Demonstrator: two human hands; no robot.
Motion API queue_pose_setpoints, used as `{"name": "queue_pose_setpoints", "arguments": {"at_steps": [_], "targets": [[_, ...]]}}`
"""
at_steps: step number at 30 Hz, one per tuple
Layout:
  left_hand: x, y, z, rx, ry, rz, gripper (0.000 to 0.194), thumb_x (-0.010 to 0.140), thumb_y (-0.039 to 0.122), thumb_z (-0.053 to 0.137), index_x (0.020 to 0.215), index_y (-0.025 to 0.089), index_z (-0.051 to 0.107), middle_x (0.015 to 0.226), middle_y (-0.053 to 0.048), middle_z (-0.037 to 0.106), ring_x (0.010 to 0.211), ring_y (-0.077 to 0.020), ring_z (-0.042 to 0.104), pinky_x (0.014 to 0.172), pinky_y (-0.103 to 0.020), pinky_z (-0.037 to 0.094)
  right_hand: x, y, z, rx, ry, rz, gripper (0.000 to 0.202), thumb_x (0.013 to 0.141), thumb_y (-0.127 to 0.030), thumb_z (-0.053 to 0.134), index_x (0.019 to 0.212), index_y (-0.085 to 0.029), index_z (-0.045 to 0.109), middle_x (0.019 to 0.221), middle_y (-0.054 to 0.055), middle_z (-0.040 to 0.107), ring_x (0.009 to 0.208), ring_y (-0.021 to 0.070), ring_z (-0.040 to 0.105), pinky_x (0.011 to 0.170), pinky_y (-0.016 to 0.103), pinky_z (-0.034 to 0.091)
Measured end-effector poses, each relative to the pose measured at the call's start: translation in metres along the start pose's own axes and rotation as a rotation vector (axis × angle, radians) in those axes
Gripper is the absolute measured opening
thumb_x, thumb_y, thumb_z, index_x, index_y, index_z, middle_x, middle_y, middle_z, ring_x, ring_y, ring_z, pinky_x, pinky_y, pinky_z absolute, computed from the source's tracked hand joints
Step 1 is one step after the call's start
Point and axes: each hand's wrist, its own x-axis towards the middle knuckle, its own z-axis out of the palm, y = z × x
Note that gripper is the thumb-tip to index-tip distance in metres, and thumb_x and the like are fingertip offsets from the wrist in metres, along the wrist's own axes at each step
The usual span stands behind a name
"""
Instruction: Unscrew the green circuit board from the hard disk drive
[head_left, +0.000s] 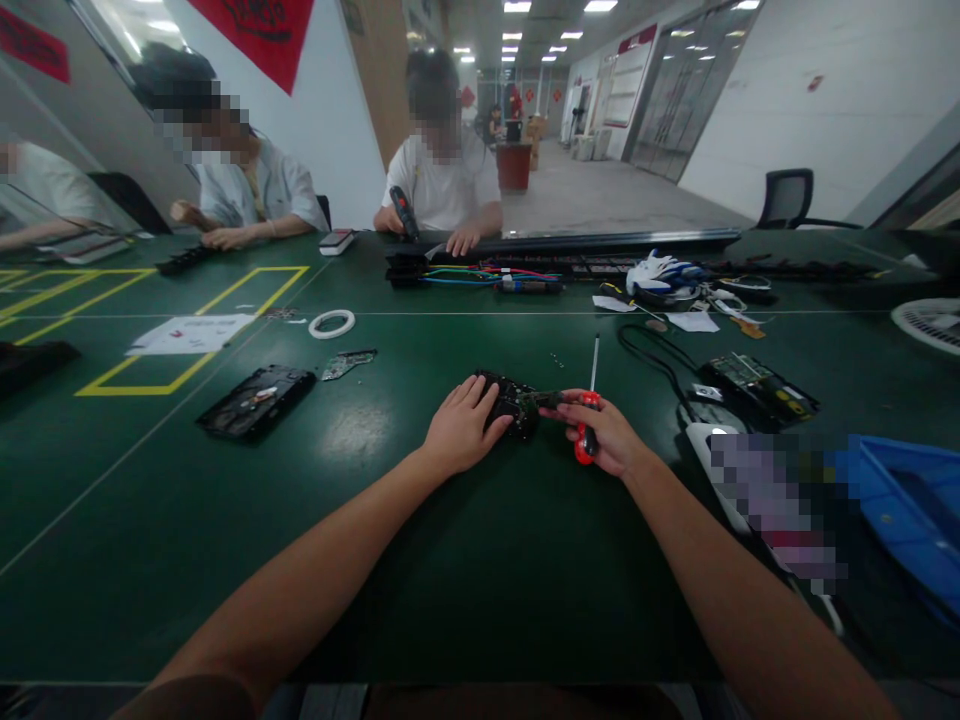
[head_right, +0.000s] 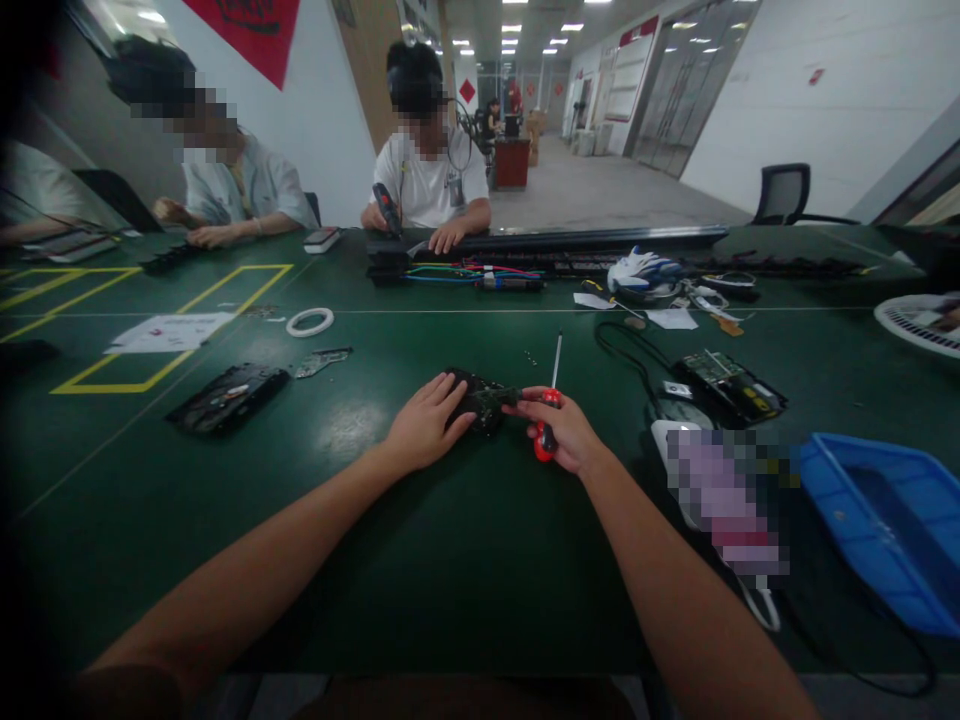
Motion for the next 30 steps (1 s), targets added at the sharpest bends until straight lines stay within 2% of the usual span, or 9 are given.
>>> {"name": "queue_pose_setpoints", "arguments": {"at_steps": [5,9,13,15,18,22,26,30], "targets": [[-0.004,0.008,0.001,0.004,0.088,-0.023,0.054,0.113,0.050,0.042,0.147,0.016,0.066,0.153,-0.018,0.064,0.152,-0.0375,0.051,0.125,-0.060,0.043,0.007,0.003,-0.006,0.041,0.032,0.005,0.028,0.085,-0.045,0.087,0.093,-0.021,0.074,0.121,0.015,0.080,0.104,0.0250,0.077,0.054,0.026,0.045],[-0.004,0.011,-0.005,-0.130,0.167,-0.006,0.048,0.116,0.040,0.034,0.134,0.015,0.071,0.134,-0.016,0.072,0.133,-0.0322,0.063,0.118,-0.054,0.051,0.008,0.005,-0.006,-0.022,0.043,-0.021,0.022,0.078,-0.033,0.091,0.093,-0.020,0.079,0.118,0.010,0.079,0.085,0.0161,0.072,0.058,0.026,0.048],[-0.004,0.013,-0.010,-0.253,0.124,0.176,0.045,0.115,0.043,0.044,0.149,0.020,0.060,0.142,-0.015,0.068,0.132,-0.0306,0.064,0.115,-0.053,0.053,0.005,0.006,-0.003,-0.073,0.014,-0.032,0.035,0.072,-0.022,0.092,0.106,-0.023,0.082,0.120,0.006,0.076,0.072,0.0097,0.063,0.059,0.026,0.051],[-0.005,0.015,-0.010,-0.265,0.106,0.236,0.049,0.112,0.048,0.053,0.154,0.022,0.056,0.142,-0.015,0.069,0.133,-0.0315,0.064,0.115,-0.054,0.053,0.004,0.006,-0.001,-0.071,0.009,-0.052,0.042,0.071,-0.021,0.093,0.111,-0.024,0.081,0.118,0.005,0.075,0.074,0.0101,0.063,0.060,0.026,0.052],[-0.005,0.015,-0.008,-0.271,0.096,0.305,0.056,0.106,0.053,0.065,0.152,0.024,0.057,0.140,-0.015,0.070,0.132,-0.0331,0.066,0.115,-0.056,0.052,0.006,0.007,0.001,-0.030,0.056,-0.062,0.044,0.069,-0.022,0.097,0.108,-0.024,0.080,0.106,0.003,0.073,0.072,0.0100,0.062,0.059,0.025,0.052],[-0.004,0.013,-0.006,-0.263,0.089,0.299,0.073,0.098,0.057,0.077,0.158,0.026,0.051,0.143,-0.015,0.068,0.135,-0.0354,0.065,0.116,-0.059,0.051,0.009,0.010,0.003,0.006,0.107,-0.066,0.039,0.067,-0.022,0.100,0.100,-0.022,0.077,0.094,0.001,0.070,0.067,0.0093,0.059,0.057,0.025,0.052],[-0.003,0.012,-0.005,-0.253,0.133,0.274,0.060,0.105,0.046,0.070,0.158,0.025,0.052,0.140,-0.015,0.070,0.132,-0.0331,0.067,0.115,-0.058,0.052,0.009,0.012,0.005,-0.047,0.091,-0.082,0.039,0.072,-0.025,0.098,0.104,-0.022,0.077,0.104,0.004,0.073,0.077,0.0127,0.065,0.060,0.026,0.054],[-0.003,0.011,-0.004,-0.226,0.196,0.211,0.054,0.107,0.044,0.065,0.155,0.022,0.056,0.136,-0.016,0.072,0.128,-0.0337,0.068,0.113,-0.058,0.052,0.007,0.012,0.005,-0.096,0.053,-0.084,0.049,0.076,-0.029,0.095,0.121,-0.025,0.076,0.119,0.008,0.074,0.087,0.0164,0.069,0.061,0.027,0.056]]}}
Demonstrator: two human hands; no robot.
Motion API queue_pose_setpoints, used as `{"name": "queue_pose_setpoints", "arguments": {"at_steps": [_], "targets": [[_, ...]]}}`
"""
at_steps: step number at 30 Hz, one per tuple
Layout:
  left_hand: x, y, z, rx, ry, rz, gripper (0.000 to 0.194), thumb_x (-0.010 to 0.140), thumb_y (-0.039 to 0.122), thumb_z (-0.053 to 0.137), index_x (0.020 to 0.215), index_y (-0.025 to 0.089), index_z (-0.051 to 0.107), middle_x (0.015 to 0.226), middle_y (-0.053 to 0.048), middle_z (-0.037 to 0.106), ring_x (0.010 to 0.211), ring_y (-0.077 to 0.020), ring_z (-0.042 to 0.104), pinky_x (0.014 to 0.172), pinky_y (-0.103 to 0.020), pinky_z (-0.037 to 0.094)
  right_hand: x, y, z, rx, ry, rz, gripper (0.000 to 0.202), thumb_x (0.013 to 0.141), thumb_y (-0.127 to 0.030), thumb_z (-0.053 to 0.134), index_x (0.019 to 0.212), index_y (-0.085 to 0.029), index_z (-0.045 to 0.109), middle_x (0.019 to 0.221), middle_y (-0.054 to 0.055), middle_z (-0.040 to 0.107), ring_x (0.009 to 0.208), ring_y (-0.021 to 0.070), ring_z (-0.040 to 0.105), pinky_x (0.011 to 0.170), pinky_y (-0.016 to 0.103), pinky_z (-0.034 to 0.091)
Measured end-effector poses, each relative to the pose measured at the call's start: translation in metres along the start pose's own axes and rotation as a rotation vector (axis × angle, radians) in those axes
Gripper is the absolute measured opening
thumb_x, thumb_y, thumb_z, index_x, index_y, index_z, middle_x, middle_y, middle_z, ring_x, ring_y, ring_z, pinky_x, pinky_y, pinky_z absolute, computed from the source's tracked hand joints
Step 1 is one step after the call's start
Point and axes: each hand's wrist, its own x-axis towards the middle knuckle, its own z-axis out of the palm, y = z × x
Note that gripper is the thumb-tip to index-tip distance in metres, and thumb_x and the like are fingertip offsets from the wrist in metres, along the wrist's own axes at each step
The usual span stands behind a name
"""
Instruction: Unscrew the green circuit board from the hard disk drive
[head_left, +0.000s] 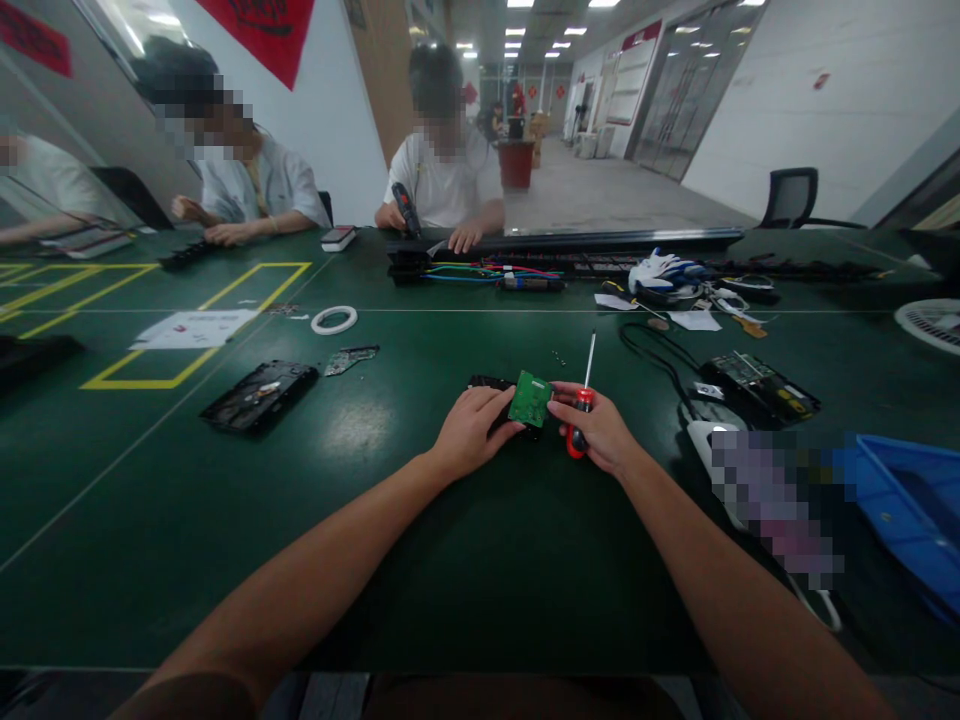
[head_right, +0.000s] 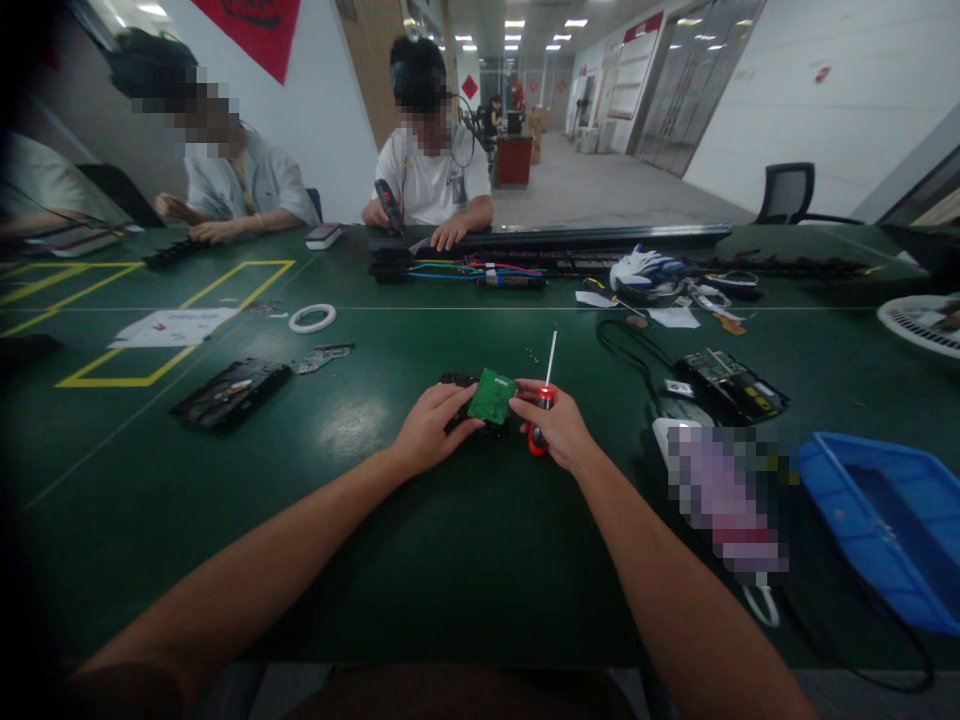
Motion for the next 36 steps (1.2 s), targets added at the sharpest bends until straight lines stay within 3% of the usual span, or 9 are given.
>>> {"name": "queue_pose_setpoints", "arguments": {"at_steps": [4,13,19,23,36], "targets": [[-0.001,-0.002,0.002,0.020,-0.005,-0.043,0.059,0.104,0.047,0.070,0.155,0.022,0.056,0.136,-0.016,0.071,0.126,-0.0342,0.068,0.113,-0.058,0.053,-0.001,-0.001,0.001,-0.073,-0.017,-0.010,0.060,0.077,-0.031,0.093,0.133,-0.026,0.071,0.117,0.008,0.073,0.084,0.0178,0.069,0.061,0.029,0.057],[-0.002,-0.008,0.000,0.018,-0.060,-0.084,0.057,0.105,0.043,0.068,0.159,0.027,0.054,0.144,-0.015,0.065,0.135,-0.0352,0.060,0.114,-0.059,0.052,-0.002,-0.002,0.006,-0.167,-0.029,-0.036,0.064,0.080,-0.032,0.089,0.138,-0.023,0.064,0.106,0.008,0.073,0.086,0.0220,0.073,0.060,0.032,0.057],[-0.015,-0.012,-0.007,0.014,-0.127,-0.099,0.079,0.097,0.049,0.079,0.164,0.027,0.046,0.160,-0.016,0.055,0.150,-0.0383,0.051,0.124,-0.062,0.045,0.001,0.000,0.008,-0.171,-0.010,-0.024,0.063,0.079,-0.031,0.089,0.136,-0.020,0.064,0.104,0.007,0.073,0.086,0.0220,0.073,0.060,0.031,0.057],[-0.020,-0.013,-0.006,0.001,-0.125,-0.100,0.070,0.101,0.041,0.074,0.163,0.024,0.045,0.162,-0.015,0.055,0.153,-0.0344,0.050,0.128,-0.058,0.041,0.003,0.002,0.009,-0.199,-0.013,-0.032,0.061,0.080,-0.031,0.088,0.135,-0.021,0.064,0.104,0.007,0.074,0.085,0.0210,0.073,0.059,0.030,0.056],[-0.017,-0.011,-0.005,-0.008,-0.111,-0.115,0.056,0.100,0.037,0.074,0.151,0.022,0.057,0.157,-0.015,0.060,0.150,-0.0339,0.054,0.126,-0.059,0.045,0.008,0.008,0.001,-0.238,-0.049,-0.033,0.060,0.084,-0.031,0.086,0.138,-0.021,0.064,0.110,0.009,0.075,0.087,0.0210,0.074,0.060,0.030,0.057]]}}
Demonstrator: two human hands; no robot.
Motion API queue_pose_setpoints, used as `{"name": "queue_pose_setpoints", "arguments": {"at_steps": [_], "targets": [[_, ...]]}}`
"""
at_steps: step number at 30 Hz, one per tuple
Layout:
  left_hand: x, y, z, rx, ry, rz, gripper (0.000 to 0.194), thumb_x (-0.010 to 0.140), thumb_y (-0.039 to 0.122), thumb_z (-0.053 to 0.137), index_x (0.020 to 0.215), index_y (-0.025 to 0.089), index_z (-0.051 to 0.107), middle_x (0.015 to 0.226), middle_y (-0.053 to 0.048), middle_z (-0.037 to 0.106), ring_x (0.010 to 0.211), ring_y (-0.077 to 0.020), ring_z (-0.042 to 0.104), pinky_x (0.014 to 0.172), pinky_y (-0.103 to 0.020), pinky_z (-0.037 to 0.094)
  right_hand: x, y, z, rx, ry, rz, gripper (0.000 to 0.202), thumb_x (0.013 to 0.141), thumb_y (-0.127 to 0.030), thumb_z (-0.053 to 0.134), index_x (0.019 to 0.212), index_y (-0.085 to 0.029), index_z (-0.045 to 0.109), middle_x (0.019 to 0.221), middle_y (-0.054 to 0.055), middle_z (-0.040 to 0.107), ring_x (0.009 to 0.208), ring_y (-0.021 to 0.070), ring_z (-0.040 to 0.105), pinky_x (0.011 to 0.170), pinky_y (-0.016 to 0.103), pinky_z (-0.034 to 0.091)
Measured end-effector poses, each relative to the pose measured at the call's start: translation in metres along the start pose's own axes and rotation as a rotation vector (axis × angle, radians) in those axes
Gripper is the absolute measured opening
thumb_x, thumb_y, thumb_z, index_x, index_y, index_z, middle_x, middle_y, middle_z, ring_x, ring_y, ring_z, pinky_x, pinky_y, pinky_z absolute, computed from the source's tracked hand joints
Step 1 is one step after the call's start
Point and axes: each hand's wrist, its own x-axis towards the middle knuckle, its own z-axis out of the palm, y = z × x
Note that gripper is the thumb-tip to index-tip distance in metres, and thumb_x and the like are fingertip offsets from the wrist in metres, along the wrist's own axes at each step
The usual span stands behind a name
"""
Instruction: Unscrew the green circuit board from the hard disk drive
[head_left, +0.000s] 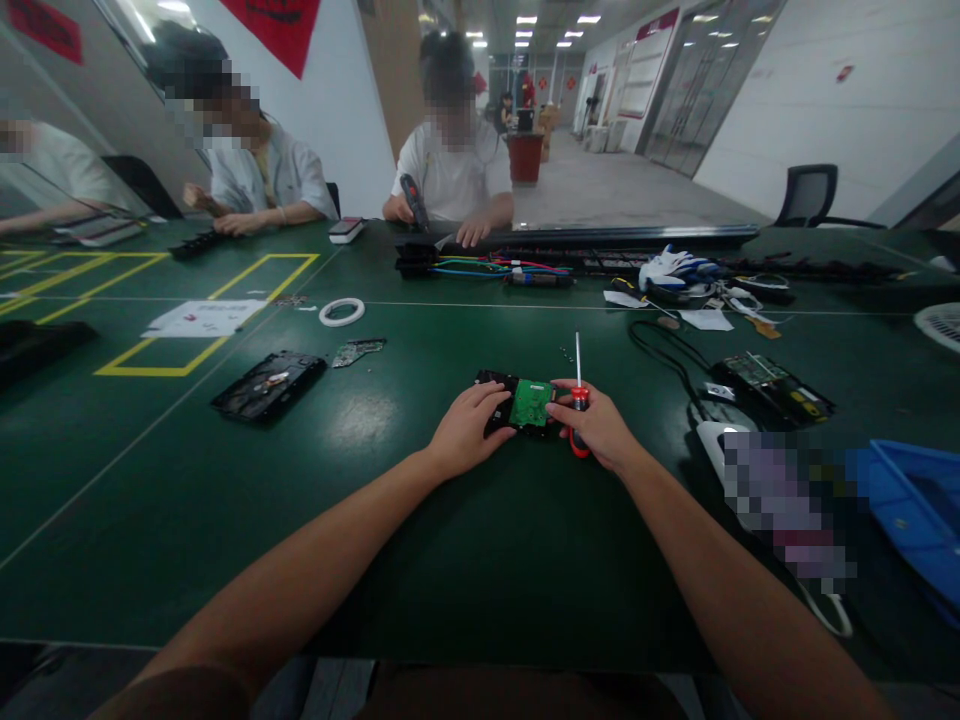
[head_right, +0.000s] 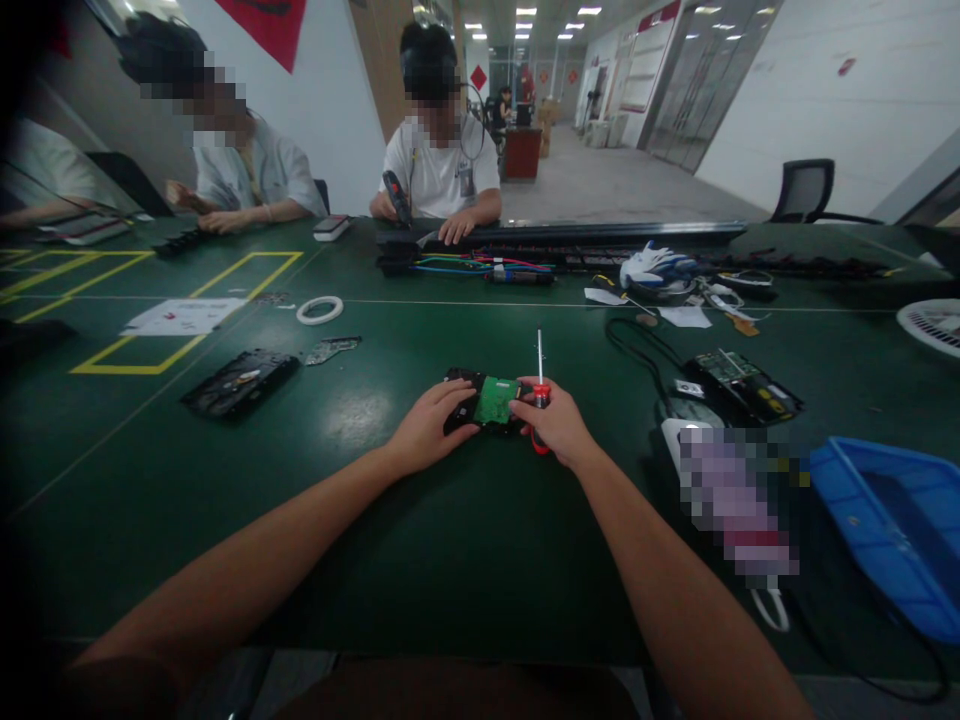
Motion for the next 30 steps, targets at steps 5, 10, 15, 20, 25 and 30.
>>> {"name": "queue_pose_setpoints", "arguments": {"at_steps": [5,10,15,20,25,30], "targets": [[0.000,-0.002,0.001,-0.006,0.002,0.009,0.054,0.099,0.036,0.075,0.148,0.023,0.058,0.156,-0.015,0.060,0.149,-0.0343,0.055,0.125,-0.061,0.046,-0.001,-0.003,0.000,0.026,-0.003,0.011,0.062,0.082,-0.029,0.088,0.138,-0.021,0.064,0.110,0.009,0.075,0.088,0.0212,0.075,0.062,0.030,0.058],[0.000,-0.002,0.001,0.000,0.004,0.010,0.053,0.099,0.036,0.076,0.147,0.023,0.059,0.156,-0.015,0.060,0.149,-0.0343,0.055,0.125,-0.061,0.046,-0.003,-0.006,0.004,0.039,0.050,0.036,0.061,0.079,-0.026,0.087,0.135,-0.021,0.065,0.112,0.008,0.072,0.084,0.0190,0.073,0.063,0.030,0.059],[0.000,-0.002,0.002,-0.012,0.010,0.017,0.052,0.098,0.035,0.077,0.145,0.022,0.060,0.155,-0.015,0.060,0.148,-0.0346,0.055,0.124,-0.060,0.046,-0.003,-0.006,0.006,0.023,0.125,0.038,0.056,0.078,-0.029,0.089,0.129,-0.021,0.067,0.112,0.008,0.069,0.078,0.0167,0.070,0.062,0.031,0.060],[0.000,-0.004,0.002,-0.019,0.003,0.014,0.054,0.098,0.036,0.077,0.147,0.023,0.060,0.156,-0.015,0.059,0.149,-0.0348,0.054,0.125,-0.061,0.045,-0.004,-0.007,0.003,-0.038,0.124,0.070,0.054,0.079,-0.028,0.086,0.129,-0.018,0.067,0.119,0.011,0.069,0.074,0.0153,0.070,0.059,0.030,0.059],[0.000,0.000,0.000,-0.009,0.004,0.013,0.052,0.099,0.038,0.075,0.146,0.022,0.060,0.156,-0.016,0.060,0.148,-0.0354,0.055,0.124,-0.062,0.046,-0.005,-0.006,-0.002,-0.073,0.088,0.087,0.058,0.080,-0.028,0.086,0.133,-0.016,0.065,0.124,0.014,0.070,0.071,0.0143,0.070,0.058,0.030,0.059],[0.000,0.003,-0.002,0.006,0.014,0.044,0.049,0.102,0.042,0.072,0.145,0.022,0.063,0.155,-0.016,0.059,0.148,-0.0359,0.054,0.122,-0.062,0.047,-0.008,-0.012,-0.003,-0.088,0.015,0.088,0.065,0.079,-0.026,0.089,0.137,-0.018,0.063,0.125,0.013,0.071,0.077,0.0155,0.069,0.059,0.029,0.060]]}}
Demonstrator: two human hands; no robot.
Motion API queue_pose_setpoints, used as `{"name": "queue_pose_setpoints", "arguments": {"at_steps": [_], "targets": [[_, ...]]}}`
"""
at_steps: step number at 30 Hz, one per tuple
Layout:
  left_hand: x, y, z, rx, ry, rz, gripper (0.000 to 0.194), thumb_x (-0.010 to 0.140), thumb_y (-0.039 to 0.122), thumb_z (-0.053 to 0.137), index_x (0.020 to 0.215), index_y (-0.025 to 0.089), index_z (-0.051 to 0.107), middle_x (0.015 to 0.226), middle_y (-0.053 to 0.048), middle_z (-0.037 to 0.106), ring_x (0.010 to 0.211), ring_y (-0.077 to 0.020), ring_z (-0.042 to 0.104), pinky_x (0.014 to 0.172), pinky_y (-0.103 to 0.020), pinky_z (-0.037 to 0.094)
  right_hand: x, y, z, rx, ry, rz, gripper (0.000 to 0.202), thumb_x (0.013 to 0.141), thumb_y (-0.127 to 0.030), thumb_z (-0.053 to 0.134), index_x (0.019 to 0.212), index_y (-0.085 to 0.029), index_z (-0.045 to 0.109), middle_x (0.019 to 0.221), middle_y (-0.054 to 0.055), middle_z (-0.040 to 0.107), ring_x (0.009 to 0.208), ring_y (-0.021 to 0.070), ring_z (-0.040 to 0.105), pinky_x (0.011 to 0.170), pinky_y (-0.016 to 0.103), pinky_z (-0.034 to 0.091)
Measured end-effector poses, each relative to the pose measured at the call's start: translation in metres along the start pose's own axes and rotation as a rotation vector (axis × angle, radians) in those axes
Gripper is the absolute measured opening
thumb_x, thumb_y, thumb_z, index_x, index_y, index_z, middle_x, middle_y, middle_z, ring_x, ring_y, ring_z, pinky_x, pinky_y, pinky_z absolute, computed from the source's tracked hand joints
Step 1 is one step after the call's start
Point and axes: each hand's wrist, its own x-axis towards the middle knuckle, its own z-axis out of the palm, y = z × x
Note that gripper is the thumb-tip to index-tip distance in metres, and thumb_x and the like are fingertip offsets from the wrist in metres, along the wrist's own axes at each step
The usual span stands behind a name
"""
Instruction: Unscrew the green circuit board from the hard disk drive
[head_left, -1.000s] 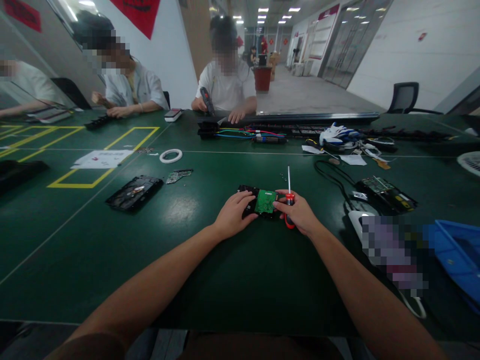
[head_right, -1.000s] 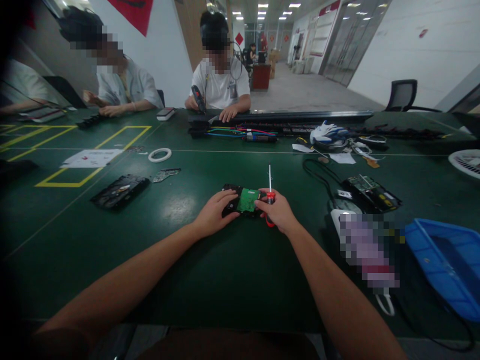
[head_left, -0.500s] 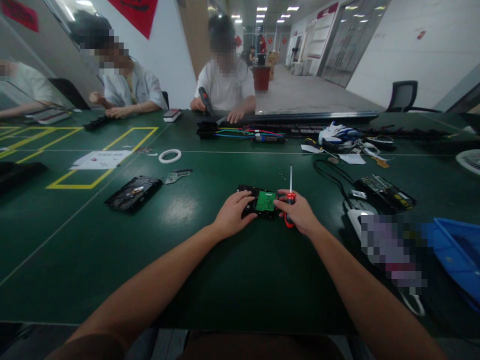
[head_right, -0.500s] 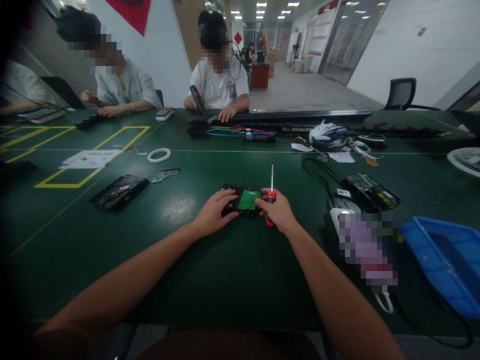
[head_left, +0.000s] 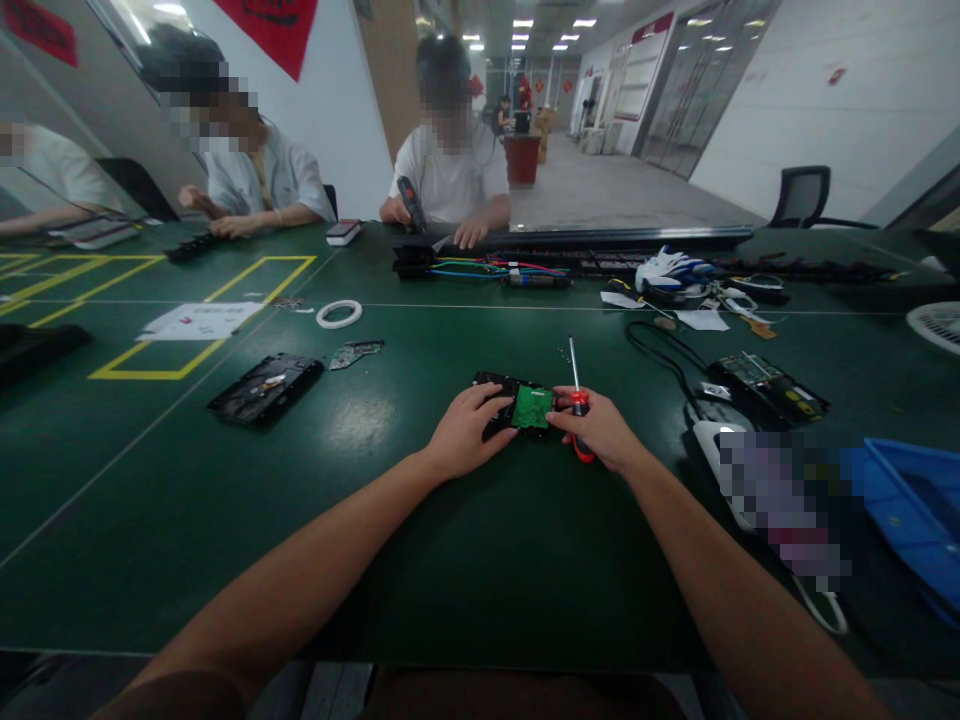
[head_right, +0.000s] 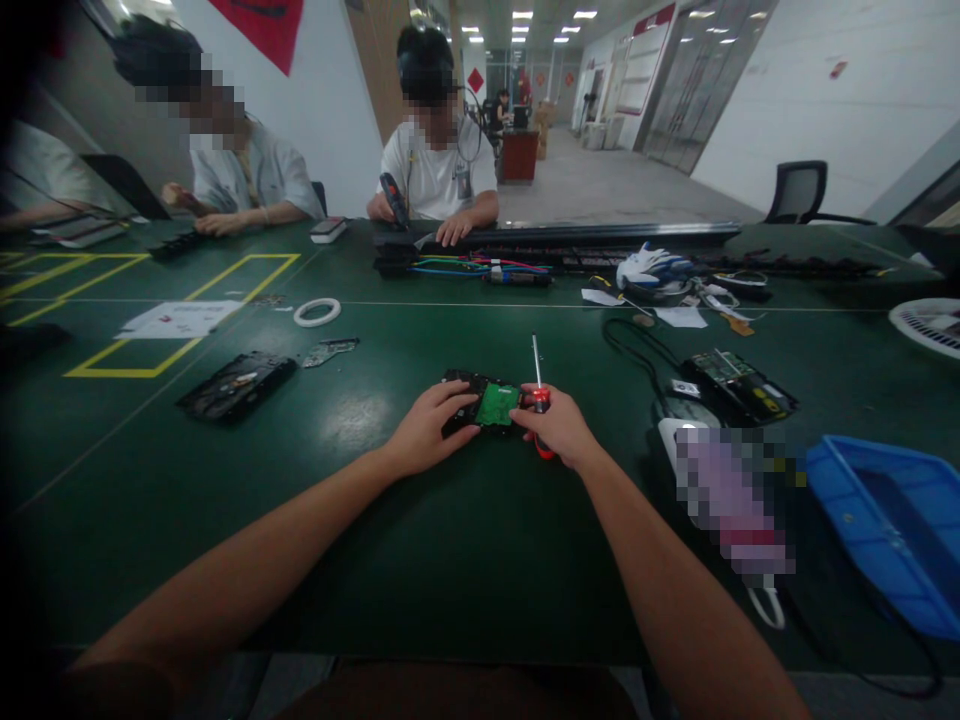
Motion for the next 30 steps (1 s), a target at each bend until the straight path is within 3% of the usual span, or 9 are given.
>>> {"name": "queue_pose_setpoints", "arguments": {"at_steps": [6,19,30], "targets": [[0.000,-0.004,0.001,0.013,-0.017,0.023,0.041,0.104,0.042,0.070,0.142,0.027,0.069,0.157,-0.013,0.058,0.149,-0.0354,0.053,0.122,-0.065,0.047,-0.006,-0.007,-0.001,-0.041,-0.068,0.002,0.072,0.075,-0.024,0.093,0.140,-0.019,0.062,0.112,0.009,0.070,0.081,0.0173,0.068,0.062,0.030,0.062],[0.000,-0.003,0.002,0.023,-0.011,0.013,0.046,0.104,0.042,0.069,0.147,0.024,0.064,0.155,-0.015,0.059,0.148,-0.0354,0.054,0.122,-0.063,0.047,-0.007,-0.011,0.003,-0.080,-0.033,-0.016,0.067,0.078,-0.022,0.087,0.138,-0.022,0.058,0.108,0.006,0.068,0.069,0.0137,0.065,0.056,0.029,0.058],[0.001,-0.003,0.003,0.003,-0.014,-0.019,0.049,0.103,0.043,0.070,0.147,0.024,0.061,0.156,-0.015,0.059,0.148,-0.0359,0.055,0.122,-0.064,0.047,-0.004,-0.003,0.001,-0.099,-0.008,-0.032,0.065,0.081,-0.031,0.086,0.141,-0.022,0.060,0.123,0.011,0.069,0.062,0.0111,0.064,0.052,0.029,0.054]]}}
